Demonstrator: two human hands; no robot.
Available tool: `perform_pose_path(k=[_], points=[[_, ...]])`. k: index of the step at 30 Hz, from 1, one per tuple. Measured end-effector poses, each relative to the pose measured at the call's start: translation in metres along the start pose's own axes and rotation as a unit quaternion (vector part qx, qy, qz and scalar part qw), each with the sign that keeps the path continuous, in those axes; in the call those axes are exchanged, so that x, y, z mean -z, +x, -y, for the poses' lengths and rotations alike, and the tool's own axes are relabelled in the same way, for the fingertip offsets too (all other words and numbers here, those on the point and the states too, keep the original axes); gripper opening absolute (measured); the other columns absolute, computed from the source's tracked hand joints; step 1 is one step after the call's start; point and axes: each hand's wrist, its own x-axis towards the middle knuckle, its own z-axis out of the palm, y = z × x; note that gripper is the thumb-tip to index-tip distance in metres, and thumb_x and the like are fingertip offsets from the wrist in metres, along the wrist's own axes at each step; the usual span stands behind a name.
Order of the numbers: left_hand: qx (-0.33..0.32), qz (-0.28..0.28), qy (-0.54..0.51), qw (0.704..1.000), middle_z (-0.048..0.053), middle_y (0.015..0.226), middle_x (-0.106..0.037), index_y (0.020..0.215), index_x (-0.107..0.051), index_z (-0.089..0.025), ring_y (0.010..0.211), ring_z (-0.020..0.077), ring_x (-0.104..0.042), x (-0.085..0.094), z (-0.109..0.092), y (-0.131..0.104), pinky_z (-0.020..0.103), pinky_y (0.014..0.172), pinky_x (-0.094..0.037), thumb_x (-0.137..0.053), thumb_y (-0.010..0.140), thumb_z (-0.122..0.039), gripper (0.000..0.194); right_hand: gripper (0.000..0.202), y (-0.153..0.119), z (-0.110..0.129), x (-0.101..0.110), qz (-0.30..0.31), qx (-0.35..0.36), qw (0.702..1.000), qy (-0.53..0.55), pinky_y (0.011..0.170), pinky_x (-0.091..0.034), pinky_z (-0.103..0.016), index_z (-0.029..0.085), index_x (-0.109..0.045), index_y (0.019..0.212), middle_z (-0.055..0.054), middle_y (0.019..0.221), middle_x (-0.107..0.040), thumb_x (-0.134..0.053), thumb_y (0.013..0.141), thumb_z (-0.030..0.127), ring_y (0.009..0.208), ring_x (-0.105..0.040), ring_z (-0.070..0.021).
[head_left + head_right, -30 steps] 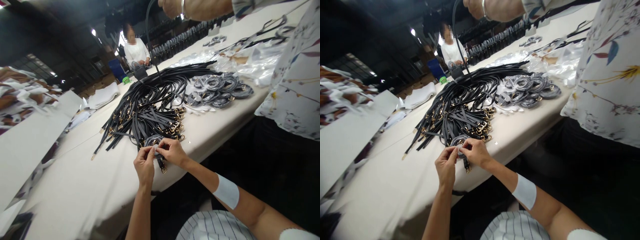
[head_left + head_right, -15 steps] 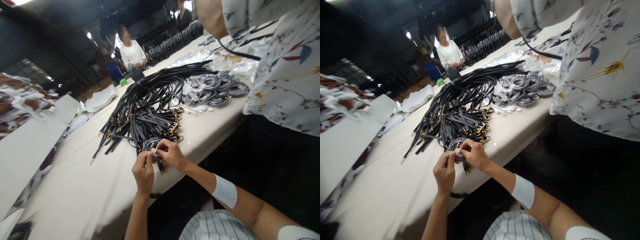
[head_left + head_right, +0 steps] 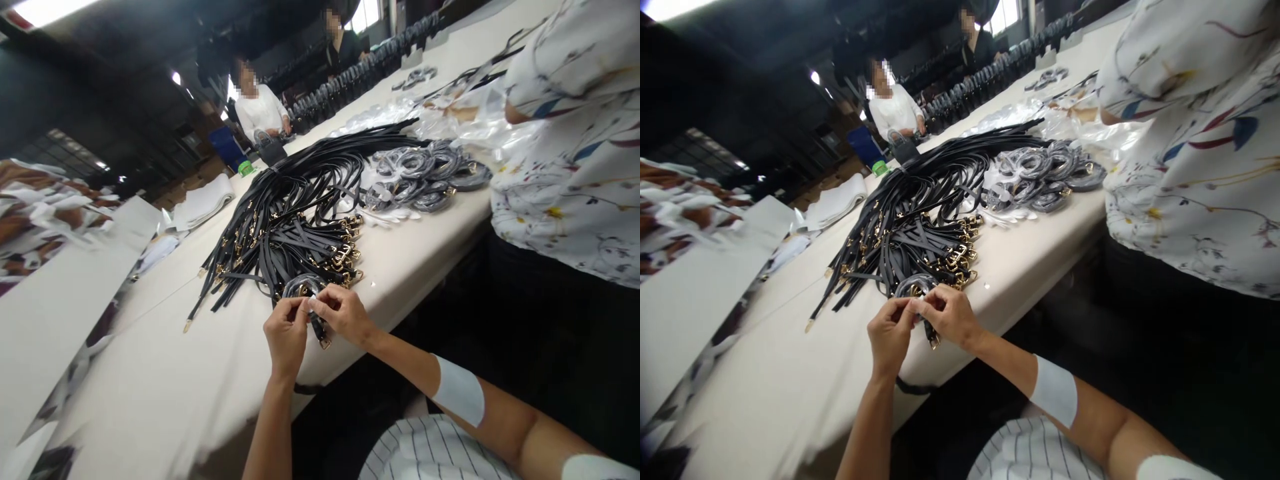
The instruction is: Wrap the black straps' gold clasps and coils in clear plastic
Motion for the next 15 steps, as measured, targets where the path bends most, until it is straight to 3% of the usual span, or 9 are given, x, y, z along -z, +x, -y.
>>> perform_pose_path(k=[3,6,12,15], points=[[-0.024,0.001,0.003,1.0,0.003,0.076,-0.067,0.081,-0.07,-0.02,0.065,0.0155,-0.061,0.0,-0.002,0.0,0.025,0.058,-0.046,-0.065,0.085,-0.038,0.019,0.028,0.006,0.0,-0.002,0.008,-0.043,0.999,0.008,0.061,-0.041,-0.025,0.017,-0.065,0.073,0.0,0.069,-0.06,-0.064,0.087,0.041,0.065,-0.054,-0.0128],[0.017,-0.008,-0.035,0.999,0.001,0.069,-0.065,0.079,-0.07,-0.019,0.057,0.0137,-0.057,0.001,-0.004,0.002,0.024,0.053,-0.043,-0.066,0.083,-0.038,0.02,0.029,0.008,0.0,-0.006,0.002,-0.041,0.999,-0.031,0.063,-0.04,-0.025,0.018,-0.062,0.069,0.0,0.067,-0.06,-0.061,0.09,0.038,0.066,-0.054,-0.0131],[0.087,-0.155,-0.103,0.979,-0.005,0.05,-0.052,0.076,-0.067,-0.016,0.048,0.0095,-0.045,0.001,-0.004,0.011,0.021,0.047,-0.035,-0.071,0.078,-0.039,0.023,0.03,-0.003,-0.007,-0.004,-0.04,0.021,0.978,-0.203,0.067,-0.036,-0.026,0.019,-0.054,0.064,-0.001,0.073,-0.059,-0.06,0.091,0.032,0.07,-0.054,-0.0139],[0.144,-0.146,-0.225,0.953,-0.007,0.049,-0.048,0.074,-0.065,-0.015,0.045,0.0067,-0.039,-0.006,-0.001,0.013,0.018,0.044,-0.029,-0.076,0.072,-0.038,0.026,0.03,-0.005,-0.015,-0.004,-0.041,0.019,0.973,-0.225,0.066,-0.035,-0.026,0.02,-0.054,0.065,-0.001,0.074,-0.06,-0.059,0.092,0.032,0.07,-0.054,-0.0144]])
